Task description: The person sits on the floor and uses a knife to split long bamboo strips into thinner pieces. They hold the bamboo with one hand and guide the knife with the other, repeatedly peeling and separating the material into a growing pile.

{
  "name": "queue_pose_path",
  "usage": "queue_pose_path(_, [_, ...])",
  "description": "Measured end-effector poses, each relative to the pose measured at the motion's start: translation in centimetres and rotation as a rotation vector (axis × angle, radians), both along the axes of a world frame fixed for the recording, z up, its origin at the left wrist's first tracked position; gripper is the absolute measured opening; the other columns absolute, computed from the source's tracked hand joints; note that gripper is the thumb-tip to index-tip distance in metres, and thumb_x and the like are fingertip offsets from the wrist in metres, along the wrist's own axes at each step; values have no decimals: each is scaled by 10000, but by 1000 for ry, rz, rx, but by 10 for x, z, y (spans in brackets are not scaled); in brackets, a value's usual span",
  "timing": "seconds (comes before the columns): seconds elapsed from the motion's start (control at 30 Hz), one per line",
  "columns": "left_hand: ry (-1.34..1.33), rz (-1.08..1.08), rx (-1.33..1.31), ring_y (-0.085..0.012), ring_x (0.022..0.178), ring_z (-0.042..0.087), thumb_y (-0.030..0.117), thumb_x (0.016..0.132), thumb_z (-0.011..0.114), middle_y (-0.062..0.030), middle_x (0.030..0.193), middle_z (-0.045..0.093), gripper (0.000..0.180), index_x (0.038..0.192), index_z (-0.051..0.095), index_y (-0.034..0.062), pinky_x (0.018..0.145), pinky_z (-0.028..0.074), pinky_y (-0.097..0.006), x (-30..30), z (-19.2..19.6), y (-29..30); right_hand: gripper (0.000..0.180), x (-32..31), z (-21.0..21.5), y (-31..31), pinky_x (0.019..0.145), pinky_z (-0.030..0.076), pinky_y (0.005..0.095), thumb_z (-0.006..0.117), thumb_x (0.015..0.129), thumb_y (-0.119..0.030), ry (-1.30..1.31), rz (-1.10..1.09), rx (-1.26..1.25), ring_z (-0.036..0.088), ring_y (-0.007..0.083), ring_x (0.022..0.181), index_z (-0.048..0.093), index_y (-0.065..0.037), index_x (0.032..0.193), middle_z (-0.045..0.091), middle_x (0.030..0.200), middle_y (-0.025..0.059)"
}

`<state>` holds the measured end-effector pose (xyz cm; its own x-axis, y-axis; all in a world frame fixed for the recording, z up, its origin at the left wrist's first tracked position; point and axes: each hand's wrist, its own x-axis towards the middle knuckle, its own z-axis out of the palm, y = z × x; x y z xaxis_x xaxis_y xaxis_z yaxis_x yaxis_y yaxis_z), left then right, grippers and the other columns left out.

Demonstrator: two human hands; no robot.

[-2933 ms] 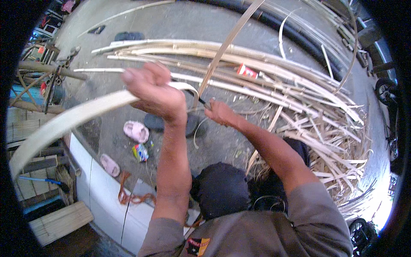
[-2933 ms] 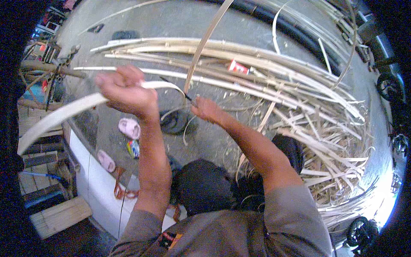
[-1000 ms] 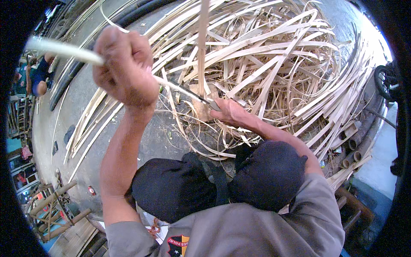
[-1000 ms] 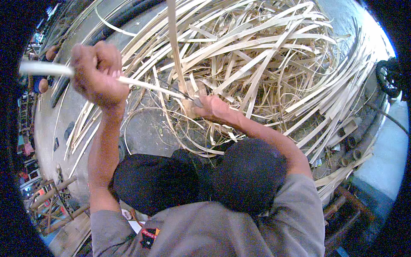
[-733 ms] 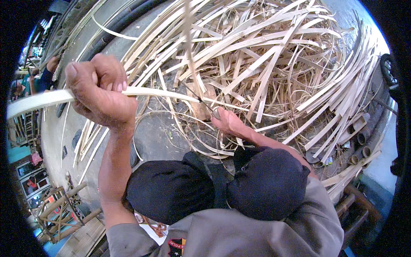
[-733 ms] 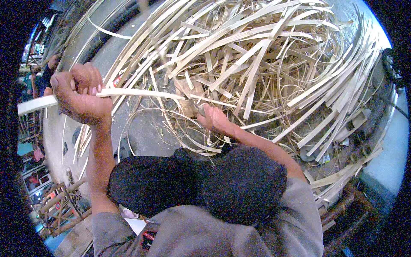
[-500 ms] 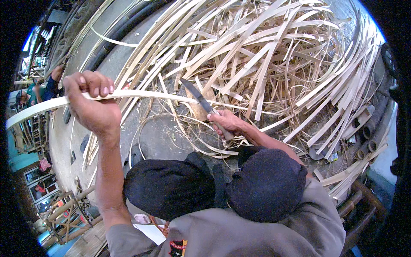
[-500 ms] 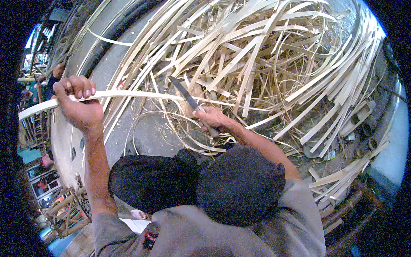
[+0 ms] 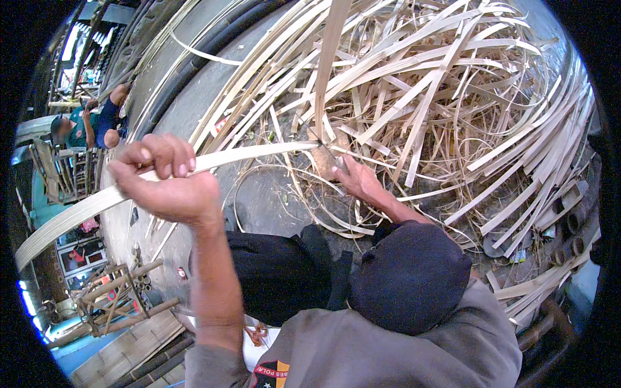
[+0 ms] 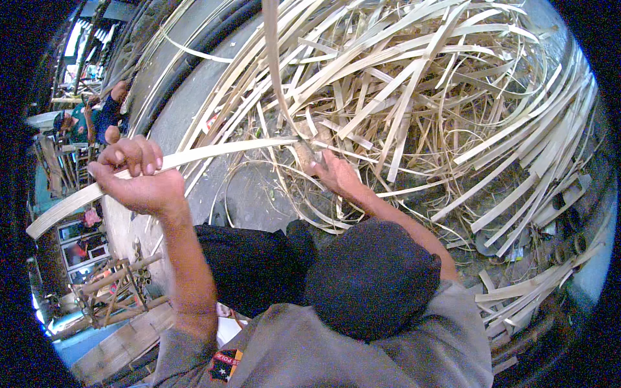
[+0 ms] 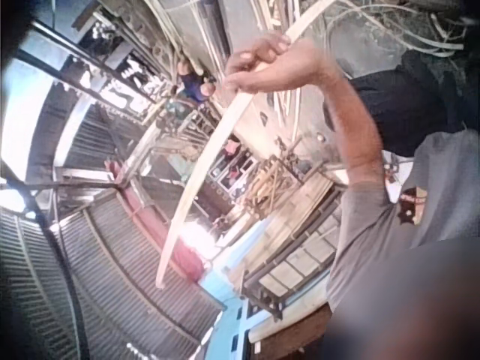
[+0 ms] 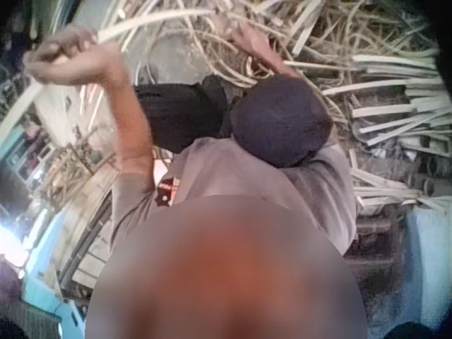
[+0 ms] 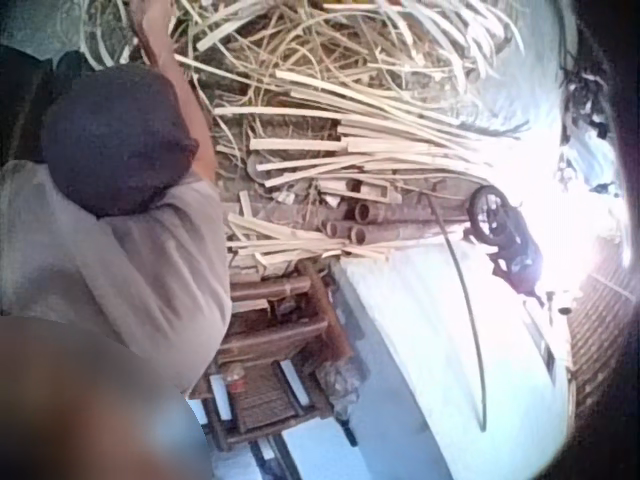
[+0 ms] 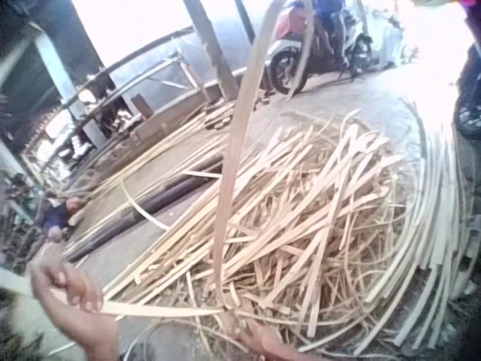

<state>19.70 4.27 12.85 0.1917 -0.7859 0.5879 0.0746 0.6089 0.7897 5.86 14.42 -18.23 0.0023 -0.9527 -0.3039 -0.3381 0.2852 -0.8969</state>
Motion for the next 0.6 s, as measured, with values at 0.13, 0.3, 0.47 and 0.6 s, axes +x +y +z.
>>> queue_pose_path(0.13, [99,31,102,-76,413,219,486,1052,384,24,515,263,488,705,304,154,368,197,-239,-22,-29,8,465,-4,25,4,804,495,570,545,973,-394,25,0,39,645,516,887,513,40,1135,648,918,354])
queue_pose_path(0.3, [29,97,2,-69,419,201,483,1047,403,22,506,239,516,672,264,157,378,173,-232,-39,-46,16,451,-27,99,0,695,492,534,539,990,-419,-100,54,14,653,456,754,536,31,1021,655,787,262])
queue_pose_path(0.47, [12,100,-58,-69,417,192,454,1057,385,23,494,234,511,655,274,159,387,170,-232,-50,-49,20,455,-37,158,-4,657,488,512,540,990,-442,-310,89,-70,639,416,697,550,13,981,609,696,227])
queue_pose_path(0.6, [-2,213,-82,-82,438,209,426,1064,367,26,507,221,501,647,266,167,439,179,-253,-51,-52,23,514,-21,153,-2,680,491,536,535,977,-495,-120,113,-131,632,479,749,544,20,973,622,766,285])
